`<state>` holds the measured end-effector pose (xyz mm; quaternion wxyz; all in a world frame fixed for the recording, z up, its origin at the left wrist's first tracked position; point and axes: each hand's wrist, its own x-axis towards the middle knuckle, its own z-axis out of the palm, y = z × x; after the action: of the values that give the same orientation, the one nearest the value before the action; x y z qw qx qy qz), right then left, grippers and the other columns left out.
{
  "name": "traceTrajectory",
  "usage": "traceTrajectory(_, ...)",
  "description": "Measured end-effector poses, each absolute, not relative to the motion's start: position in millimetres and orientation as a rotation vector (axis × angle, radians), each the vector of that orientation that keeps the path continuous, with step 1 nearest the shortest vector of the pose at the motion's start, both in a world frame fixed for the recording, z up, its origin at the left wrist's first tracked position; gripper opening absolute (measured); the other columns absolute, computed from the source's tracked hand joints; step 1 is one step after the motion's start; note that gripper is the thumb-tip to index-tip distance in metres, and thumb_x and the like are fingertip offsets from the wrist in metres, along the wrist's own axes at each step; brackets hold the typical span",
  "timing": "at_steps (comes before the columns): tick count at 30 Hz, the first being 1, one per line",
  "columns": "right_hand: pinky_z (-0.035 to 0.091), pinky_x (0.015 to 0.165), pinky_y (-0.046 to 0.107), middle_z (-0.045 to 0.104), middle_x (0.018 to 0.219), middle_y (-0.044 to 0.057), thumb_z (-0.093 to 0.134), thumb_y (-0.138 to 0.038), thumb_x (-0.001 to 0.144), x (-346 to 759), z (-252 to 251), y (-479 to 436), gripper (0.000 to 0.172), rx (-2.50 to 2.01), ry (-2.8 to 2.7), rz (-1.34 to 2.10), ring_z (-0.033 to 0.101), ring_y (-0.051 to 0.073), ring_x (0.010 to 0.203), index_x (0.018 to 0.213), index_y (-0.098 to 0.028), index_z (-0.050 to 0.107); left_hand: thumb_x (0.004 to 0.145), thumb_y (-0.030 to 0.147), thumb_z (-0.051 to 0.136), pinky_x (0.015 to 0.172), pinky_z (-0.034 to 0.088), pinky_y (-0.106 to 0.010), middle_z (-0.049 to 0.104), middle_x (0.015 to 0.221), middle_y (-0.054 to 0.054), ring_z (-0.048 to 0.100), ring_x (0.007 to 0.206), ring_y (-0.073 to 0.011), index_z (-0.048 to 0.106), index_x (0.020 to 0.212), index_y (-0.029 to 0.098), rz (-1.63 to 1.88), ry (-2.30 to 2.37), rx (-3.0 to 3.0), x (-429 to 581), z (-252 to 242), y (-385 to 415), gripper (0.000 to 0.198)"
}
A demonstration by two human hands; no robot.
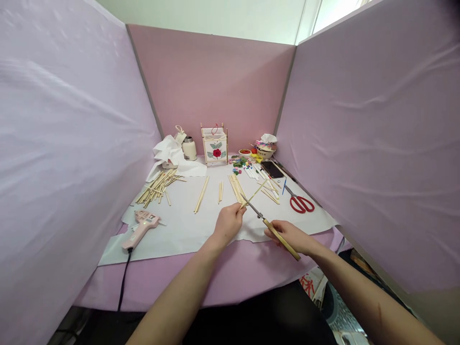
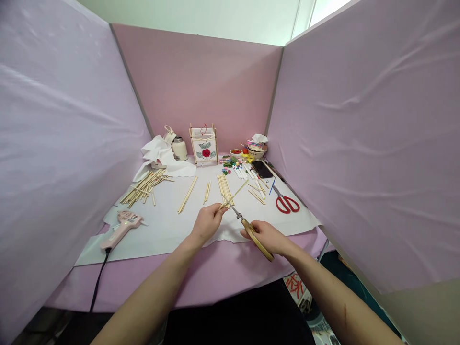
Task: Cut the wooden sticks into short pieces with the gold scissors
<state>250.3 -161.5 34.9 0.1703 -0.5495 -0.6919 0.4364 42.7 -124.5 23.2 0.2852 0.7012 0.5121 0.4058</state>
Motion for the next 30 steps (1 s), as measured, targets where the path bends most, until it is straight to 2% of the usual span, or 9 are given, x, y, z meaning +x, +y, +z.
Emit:
traceTrajectory(4, 0.032, 0.047, 0.022, 0.052, 0.062, -0.001, 0.049, -0.061, 0.080, 246, 37, -163, 0.045, -1.595, -1.917, 1.342, 0.045, 0.010, 0.051, 0.071, -0.018, 0.046, 0.088, 0.029, 0.040, 0.057, 0.026, -0.026, 0.046, 0.058, 0.002, 0.036, 0.055, -0.0098, 0.046, 0.062, 0.017, 1.093, 1.461, 2.090, 44, 22, -126, 0.030)
traceTrajectory(8, 0.032, 0.047, 0.022, 0.052, 0.061, -0.001, 0.053, -0.058, 0.079, 250, 40, -164, 0.042, -1.585, -1.952, 1.345, 0.045, 0.010, 0.051, 0.072, -0.017, 0.047, 0.086, 0.033, 0.045, 0.053, 0.027, -0.024, 0.045, 0.053, 0.003, 0.036, 0.051, -0.0086, 0.051, 0.063, 0.017, 1.021, 1.321, 1.834, 39, 27, -123, 0.028)
traceTrajectory(12, 0.031, 0.046, 0.021, 0.051, 0.062, -0.001, 0.054, -0.053, 0.081, 261, 42, -165, 0.037, -1.522, -2.024, 1.290, 0.044, 0.010, 0.052, 0.073, -0.017, 0.048, 0.083, 0.039, 0.050, 0.040, 0.015, -0.020, 0.039, 0.050, 0.006, 0.021, 0.038, -0.0037, 0.057, 0.080, 0.015, 0.788, 0.945, 1.344, 28, 34, -121, 0.025)
traceTrajectory(15, 0.031, 0.046, 0.020, 0.047, 0.062, -0.003, 0.055, -0.048, 0.081, 268, 40, -166, 0.033, -1.403, -2.046, 1.318, 0.041, 0.008, 0.052, 0.072, -0.018, 0.046, 0.081, 0.035, 0.054, 0.036, 0.007, -0.019, 0.029, 0.048, 0.010, 0.010, 0.035, -0.0019, 0.055, 0.081, 0.014, 0.626, 0.674, 1.068, 20, 36, -118, 0.021)
traceTrajectory(18, 0.031, 0.044, 0.020, 0.043, 0.059, -0.005, 0.053, -0.048, 0.083, 270, 35, -166, 0.033, -1.284, -2.015, 1.431, 0.038, 0.007, 0.049, 0.072, -0.019, 0.043, 0.080, 0.031, 0.054, 0.036, 0.005, -0.018, 0.025, 0.048, 0.010, 0.007, 0.035, -0.0015, 0.054, 0.081, 0.014, 0.590, 0.576, 0.957, 18, 35, -115, 0.017)
traceTrajectory(21, 0.032, 0.043, 0.020, 0.044, 0.057, -0.005, 0.051, -0.054, 0.083, 267, 31, -163, 0.038, -1.328, -1.977, 1.436, 0.040, 0.008, 0.047, 0.071, -0.019, 0.042, 0.083, 0.037, 0.050, 0.037, 0.011, -0.019, 0.036, 0.053, 0.008, 0.014, 0.036, -0.0019, 0.056, 0.086, 0.013, 0.718, 0.724, 1.088, 24, 34, -116, 0.024)
traceTrajectory(25, 0.033, 0.041, 0.020, 0.047, 0.056, -0.003, 0.051, -0.061, 0.080, 256, 29, -160, 0.045, -1.489, -1.887, 1.399, 0.042, 0.008, 0.045, 0.070, -0.019, 0.042, 0.086, 0.040, 0.045, 0.051, 0.030, -0.022, 0.055, 0.066, 0.001, 0.041, 0.050, -0.0077, 0.055, 0.076, 0.017, 1.099, 1.236, 1.594, 38, 29, -121, 0.028)
traceTrajectory(27, 0.033, 0.040, 0.020, 0.048, 0.056, -0.003, 0.051, -0.064, 0.079, 251, 29, -159, 0.047, -1.524, -1.864, 1.397, 0.043, 0.009, 0.044, 0.069, -0.019, 0.042, 0.086, 0.036, 0.044, 0.059, 0.033, -0.023, 0.056, 0.067, 0.000, 0.047, 0.060, -0.0110, 0.052, 0.069, 0.018, 1.190, 1.443, 1.828, 42, 26, -123, 0.026)
traceTrajectory(30, 0.033, 0.040, 0.021, 0.048, 0.056, -0.003, 0.051, -0.065, 0.078, 247, 30, -159, 0.047, -1.545, -1.879, 1.366, 0.044, 0.009, 0.043, 0.068, -0.019, 0.043, 0.087, 0.032, 0.042, 0.059, 0.031, -0.024, 0.052, 0.060, 0.001, 0.045, 0.059, -0.0114, 0.048, 0.063, 0.019, 1.202, 1.524, 1.916, 42, 25, -123, 0.028)
